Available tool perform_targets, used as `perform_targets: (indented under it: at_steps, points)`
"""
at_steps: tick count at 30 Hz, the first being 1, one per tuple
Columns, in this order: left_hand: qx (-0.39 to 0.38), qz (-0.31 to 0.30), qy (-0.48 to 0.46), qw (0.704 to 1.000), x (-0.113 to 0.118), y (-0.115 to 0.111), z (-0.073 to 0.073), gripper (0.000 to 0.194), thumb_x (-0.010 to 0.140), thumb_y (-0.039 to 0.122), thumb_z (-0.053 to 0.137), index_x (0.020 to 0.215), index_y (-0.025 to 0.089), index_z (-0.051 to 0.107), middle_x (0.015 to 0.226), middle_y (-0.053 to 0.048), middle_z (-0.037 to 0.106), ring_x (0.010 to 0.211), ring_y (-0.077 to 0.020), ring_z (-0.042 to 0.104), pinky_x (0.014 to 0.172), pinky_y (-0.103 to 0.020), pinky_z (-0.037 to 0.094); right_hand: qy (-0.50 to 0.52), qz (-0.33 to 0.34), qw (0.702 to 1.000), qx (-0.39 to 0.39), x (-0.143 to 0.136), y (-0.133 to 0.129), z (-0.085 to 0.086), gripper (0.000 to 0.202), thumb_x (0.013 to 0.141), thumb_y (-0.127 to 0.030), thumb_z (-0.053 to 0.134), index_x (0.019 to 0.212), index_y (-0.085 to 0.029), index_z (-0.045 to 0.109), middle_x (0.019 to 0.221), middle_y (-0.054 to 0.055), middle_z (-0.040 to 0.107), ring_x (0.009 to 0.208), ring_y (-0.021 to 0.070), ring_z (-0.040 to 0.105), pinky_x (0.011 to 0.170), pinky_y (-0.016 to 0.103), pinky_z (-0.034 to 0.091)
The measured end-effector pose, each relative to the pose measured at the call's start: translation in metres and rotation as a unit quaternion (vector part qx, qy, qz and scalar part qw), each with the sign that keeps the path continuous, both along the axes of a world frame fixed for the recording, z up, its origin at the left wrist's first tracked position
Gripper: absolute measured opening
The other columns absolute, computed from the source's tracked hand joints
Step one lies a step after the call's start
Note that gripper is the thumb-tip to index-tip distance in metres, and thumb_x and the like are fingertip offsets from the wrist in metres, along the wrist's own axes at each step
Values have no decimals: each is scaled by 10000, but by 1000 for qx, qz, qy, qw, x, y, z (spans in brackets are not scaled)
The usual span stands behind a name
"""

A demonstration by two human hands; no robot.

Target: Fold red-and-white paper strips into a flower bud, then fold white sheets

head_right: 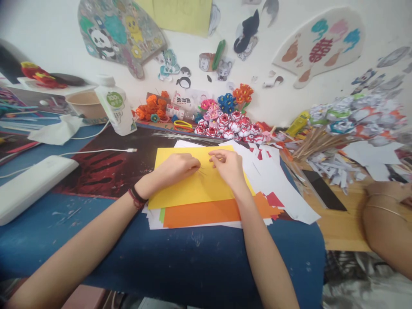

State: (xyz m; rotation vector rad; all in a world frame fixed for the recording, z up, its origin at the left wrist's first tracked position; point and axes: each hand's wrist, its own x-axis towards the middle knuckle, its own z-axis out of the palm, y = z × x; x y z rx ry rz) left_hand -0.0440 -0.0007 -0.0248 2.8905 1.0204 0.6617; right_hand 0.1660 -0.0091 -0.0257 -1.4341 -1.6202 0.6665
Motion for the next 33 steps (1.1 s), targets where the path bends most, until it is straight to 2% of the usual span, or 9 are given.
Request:
perform_targets:
  at_steps: [3, 8, 13, 19, 25, 33]
  points:
    - [13, -21, 53, 998, 3, -4, 1, 210, 973, 181, 505, 919, 143, 704, 828, -78, 696, 766, -197, 645, 653, -294, 406, 13, -16, 1000, 12, 4, 2, -4, 245, 814, -220, 607, 980, -151, 773, 863, 93, 782, 661, 192, 732, 635, 308, 578]
    - [11, -42, 61, 997, 1, -2, 1, 195, 978, 209, 535, 908, 160, 711, 873, -72, 691, 853, -208, 645, 713, -305, 432, -6, -15, 1000, 6, 2, 1, -4, 250, 826, -221, 591, 982, -158, 776, 815, 73, 776, 602, 172, 708, 631, 305, 567]
    - [-14, -37, 52, 998, -3, 0, 3, 148, 952, 172, 576, 1014, 158, 710, 933, -77, 696, 890, -219, 646, 745, -313, 453, -30, -27, 999, 8, -2, -3, 1, 253, 832, -183, 569, 972, -170, 779, 792, 54, 770, 595, 169, 699, 623, 301, 543]
    - [-38, -62, 6, 997, -2, 13, -2, 273, 900, 196, 671, 1171, 177, 661, 1159, -92, 686, 1090, -240, 588, 959, -358, 426, -77, -38, 996, 38, -1, -3, 2, 257, 823, -148, 561, 949, -193, 781, 774, 38, 768, 613, 174, 696, 673, 321, 539]
    - [-77, -41, 11, 996, 1, 21, -4, 68, 891, 254, 687, 928, 198, 696, 1034, -54, 667, 1006, -224, 555, 900, -340, 389, -81, -36, 995, 39, 0, -3, 0, 271, 806, -131, 562, 947, -208, 779, 773, 30, 765, 660, 193, 712, 688, 332, 539]
    - [-67, -29, 23, 997, 7, 19, -6, 61, 893, 209, 658, 844, 189, 686, 937, -49, 658, 958, -221, 551, 825, -333, 362, -107, -29, 993, 34, -1, -2, -1, 283, 812, -121, 561, 961, -214, 783, 808, 35, 771, 681, 202, 710, 673, 331, 530]
